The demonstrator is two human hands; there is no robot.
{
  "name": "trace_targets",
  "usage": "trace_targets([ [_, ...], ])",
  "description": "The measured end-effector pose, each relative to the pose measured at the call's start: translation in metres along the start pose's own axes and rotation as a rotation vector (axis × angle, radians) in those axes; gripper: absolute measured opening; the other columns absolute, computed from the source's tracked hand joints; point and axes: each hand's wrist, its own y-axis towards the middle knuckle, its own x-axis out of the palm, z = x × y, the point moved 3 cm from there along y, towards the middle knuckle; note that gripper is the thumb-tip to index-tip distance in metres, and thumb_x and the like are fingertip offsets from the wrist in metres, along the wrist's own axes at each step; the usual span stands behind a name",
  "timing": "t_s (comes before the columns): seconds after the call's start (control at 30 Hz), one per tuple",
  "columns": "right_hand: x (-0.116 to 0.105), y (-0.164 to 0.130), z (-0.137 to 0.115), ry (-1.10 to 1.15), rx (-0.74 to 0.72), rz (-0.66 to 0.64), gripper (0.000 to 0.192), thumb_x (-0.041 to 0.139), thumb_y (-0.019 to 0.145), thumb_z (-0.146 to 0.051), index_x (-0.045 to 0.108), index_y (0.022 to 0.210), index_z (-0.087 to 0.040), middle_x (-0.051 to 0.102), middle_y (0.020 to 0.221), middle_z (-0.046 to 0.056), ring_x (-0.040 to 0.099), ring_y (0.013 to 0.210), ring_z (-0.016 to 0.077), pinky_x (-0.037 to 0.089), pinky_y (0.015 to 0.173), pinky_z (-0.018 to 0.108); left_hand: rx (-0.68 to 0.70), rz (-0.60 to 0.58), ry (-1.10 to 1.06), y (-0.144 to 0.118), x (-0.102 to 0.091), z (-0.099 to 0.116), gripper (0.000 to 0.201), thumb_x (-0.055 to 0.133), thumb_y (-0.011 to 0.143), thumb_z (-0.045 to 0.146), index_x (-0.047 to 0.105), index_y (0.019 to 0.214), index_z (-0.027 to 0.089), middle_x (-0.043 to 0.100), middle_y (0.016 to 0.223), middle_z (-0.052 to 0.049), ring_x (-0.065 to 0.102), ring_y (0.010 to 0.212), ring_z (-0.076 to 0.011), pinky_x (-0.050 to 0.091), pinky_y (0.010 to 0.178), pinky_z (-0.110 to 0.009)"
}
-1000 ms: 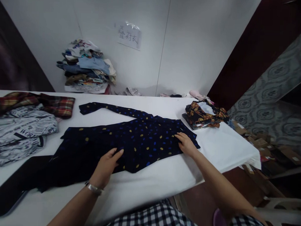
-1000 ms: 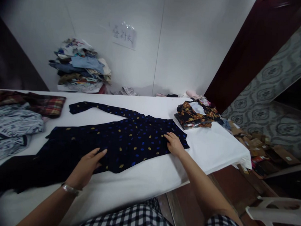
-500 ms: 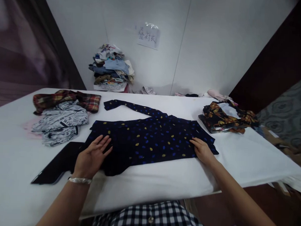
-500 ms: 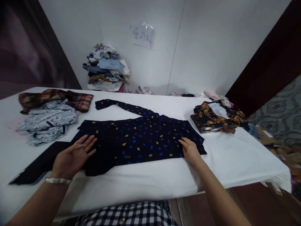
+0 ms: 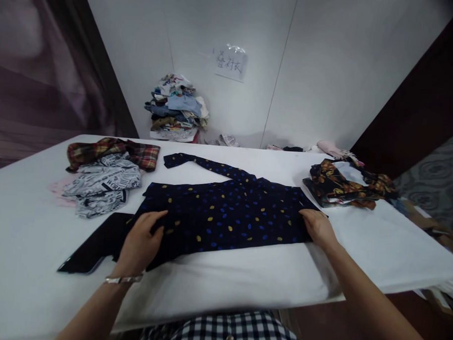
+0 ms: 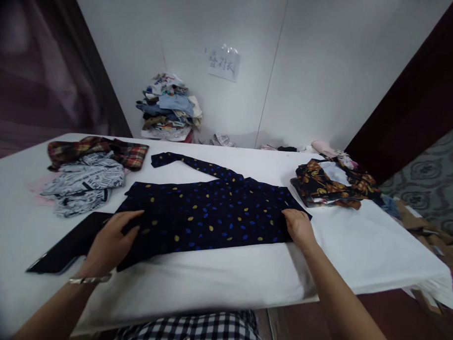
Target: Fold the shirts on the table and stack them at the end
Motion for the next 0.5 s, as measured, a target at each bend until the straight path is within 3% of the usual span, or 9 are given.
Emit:
trace_targets([
  [0.07, -0.004, -0.003, -0.004, 0.020, -0.034, 0.019, 0.037, 0.038, 0.087, -0.018, 0.070, 0.104, -0.019, 0.071, 0.105, 0.010, 0.064, 0.099, 0.0253, 0.048, 0.089, 0.044, 0.005, 0.041, 0.055, 0.016, -0.008, -0.008, 0.041, 0.045, 0.077, 0.028, 0.060, 0.114, 0.020, 0.060, 0.117, -0.009, 0.058, 0.109, -0.0261, 0.044, 0.102, -0.041],
  [0.17, -0.001, -0.012, -0.010, 0.024, -0.088, -0.032, 0.038, 0.039, 0.080, -0.012, 0.070, 0.101, -0.016, 0.069, 0.109, 0.012, 0.064, 0.101, 0.0254, 0.049, 0.089, 0.044, -0.046, -0.036, 0.192, 0.029, -0.006, -0.022, 0.044, 0.047, 0.074, 0.026, 0.060, 0.114, 0.013, 0.061, 0.117, -0.014, 0.058, 0.109, -0.0285, 0.044, 0.101, -0.043],
  [0.23, 0.002, -0.020, -0.009, 0.027, -0.076, -0.042, 0.041, 0.039, 0.079, -0.010, 0.069, 0.106, -0.015, 0.068, 0.112, 0.012, 0.063, 0.104, 0.0260, 0.049, 0.091, 0.045, -0.029, -0.026, 0.274, 0.027, -0.003, -0.024, 0.042, 0.047, 0.077, 0.031, 0.061, 0.112, 0.012, 0.060, 0.119, -0.017, 0.057, 0.111, -0.0310, 0.045, 0.099, -0.045],
  [0.37, 0.003, -0.035, 0.000, 0.088, 0.012, 0.030, 0.041, 0.039, 0.084, -0.016, 0.065, 0.117, -0.014, 0.064, 0.121, 0.013, 0.060, 0.110, 0.0258, 0.048, 0.097, 0.045, 0.162, 0.142, 0.291, 0.002, -0.003, -0.010, 0.039, 0.042, 0.087, 0.041, 0.064, 0.108, 0.017, 0.062, 0.121, -0.013, 0.057, 0.112, -0.0292, 0.044, 0.098, -0.045],
  [0.43, 0.003, -0.043, 0.006, 0.126, 0.062, 0.021, 0.041, 0.041, 0.086, -0.021, 0.063, 0.120, -0.017, 0.062, 0.124, 0.012, 0.059, 0.112, 0.0257, 0.048, 0.098, 0.045, 0.285, 0.069, 0.252, -0.013, 0.003, -0.005, 0.038, 0.046, 0.086, 0.046, 0.065, 0.106, 0.021, 0.065, 0.119, -0.009, 0.058, 0.112, -0.0272, 0.043, 0.099, -0.043],
  [0.5, 0.004, -0.049, 0.009, 0.156, 0.096, -0.011, 0.041, 0.044, 0.085, -0.022, 0.062, 0.122, -0.019, 0.062, 0.124, 0.012, 0.059, 0.112, 0.0256, 0.048, 0.099, 0.045, 0.361, -0.086, 0.247, -0.025, 0.012, -0.008, 0.041, 0.052, 0.082, 0.050, 0.065, 0.110, 0.023, 0.066, 0.119, -0.007, 0.058, 0.113, -0.0272, 0.044, 0.098, -0.042],
])
